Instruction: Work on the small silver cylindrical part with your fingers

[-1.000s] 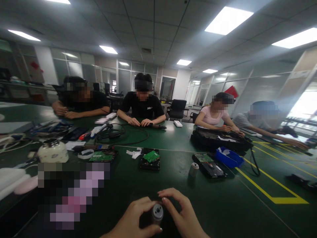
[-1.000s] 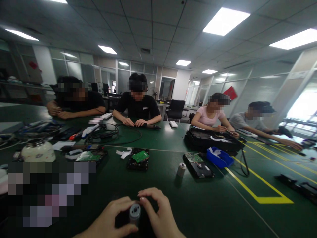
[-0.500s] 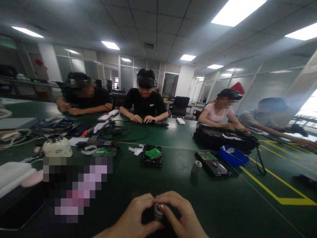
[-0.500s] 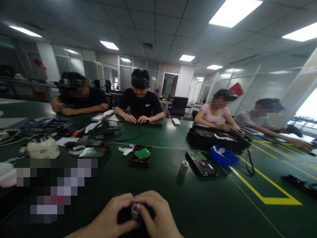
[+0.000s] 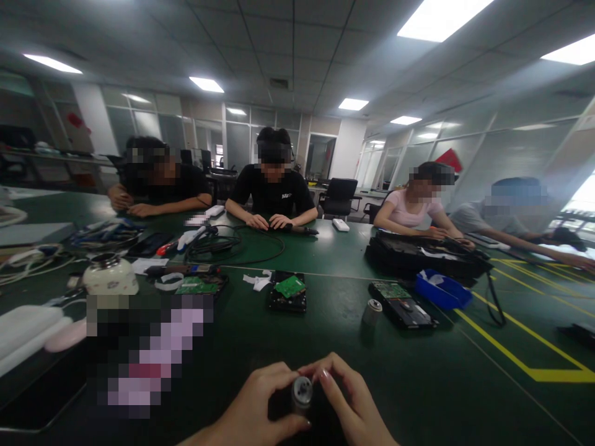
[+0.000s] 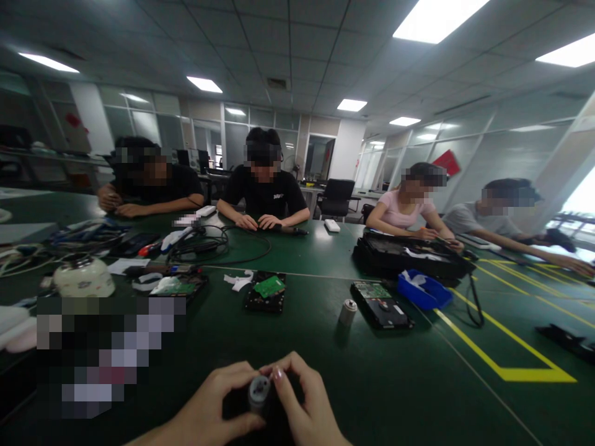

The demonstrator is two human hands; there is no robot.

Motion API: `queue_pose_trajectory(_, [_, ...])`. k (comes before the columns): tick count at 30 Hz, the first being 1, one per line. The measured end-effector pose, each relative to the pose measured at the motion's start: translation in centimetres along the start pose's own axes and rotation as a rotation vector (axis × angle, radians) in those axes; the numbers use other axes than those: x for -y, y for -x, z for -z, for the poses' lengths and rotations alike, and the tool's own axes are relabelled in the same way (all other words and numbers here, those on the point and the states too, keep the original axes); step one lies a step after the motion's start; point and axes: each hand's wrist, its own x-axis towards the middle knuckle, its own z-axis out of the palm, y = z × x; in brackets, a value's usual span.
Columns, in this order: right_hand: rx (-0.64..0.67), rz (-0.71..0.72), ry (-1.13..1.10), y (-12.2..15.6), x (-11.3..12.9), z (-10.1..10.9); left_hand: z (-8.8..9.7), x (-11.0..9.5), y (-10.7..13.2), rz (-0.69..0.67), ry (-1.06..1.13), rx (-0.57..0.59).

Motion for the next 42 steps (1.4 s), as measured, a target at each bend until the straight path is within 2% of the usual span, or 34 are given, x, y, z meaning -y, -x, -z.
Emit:
queue_pose_trajectory(7, [0.06, 0.112, 0.084, -0.2, 0.0, -0.3, -0.4, 0.5, 0.0, -0.022, 0.001, -0.027])
queue_pose_trajectory(13, [-0.065, 0.08, 0.105, -0.6, 0.2, -0.7, -0.3, 0.7, -0.2, -0.003, -0.005, 0.003])
queue_pose_trajectory(18, [-0.195, -0.017, 0.248, -1.7, -2.2, 1.7, 0.0, -0.2, -0.2, 0.037, -0.037, 0.015])
queue_pose_trajectory(21, [-0.156, -0.074, 0.43, -2.2, -3.9, 2.9, 0.1, -0.3, -0.2, 0.052, -0.04, 0.017])
queue_pose_trajectory(29, [-0.126, -0.073, 0.447, -2.0, -5.4, 2.8, 0.0, -0.3, 0.1, 0.022, -0.066, -0.015])
queue_pose_trajectory(33, [-0.121, -0.072, 0.419, -2.1, -4.6, 2.6, 0.0, -0.6, 0.2, 0.015, -0.082, -0.043])
queue_pose_trajectory(37, [-0.148, 0.009, 0.223, -1.7, -2.2, 1.4, -0.1, -0.2, 0.0, -0.025, -0.077, -0.022])
queue_pose_trajectory(42, [-0.001, 0.187, 0.043, -0.7, -0.1, -0.2, -0.5, 0.5, -0.1, -0.06, -0.022, -0.056])
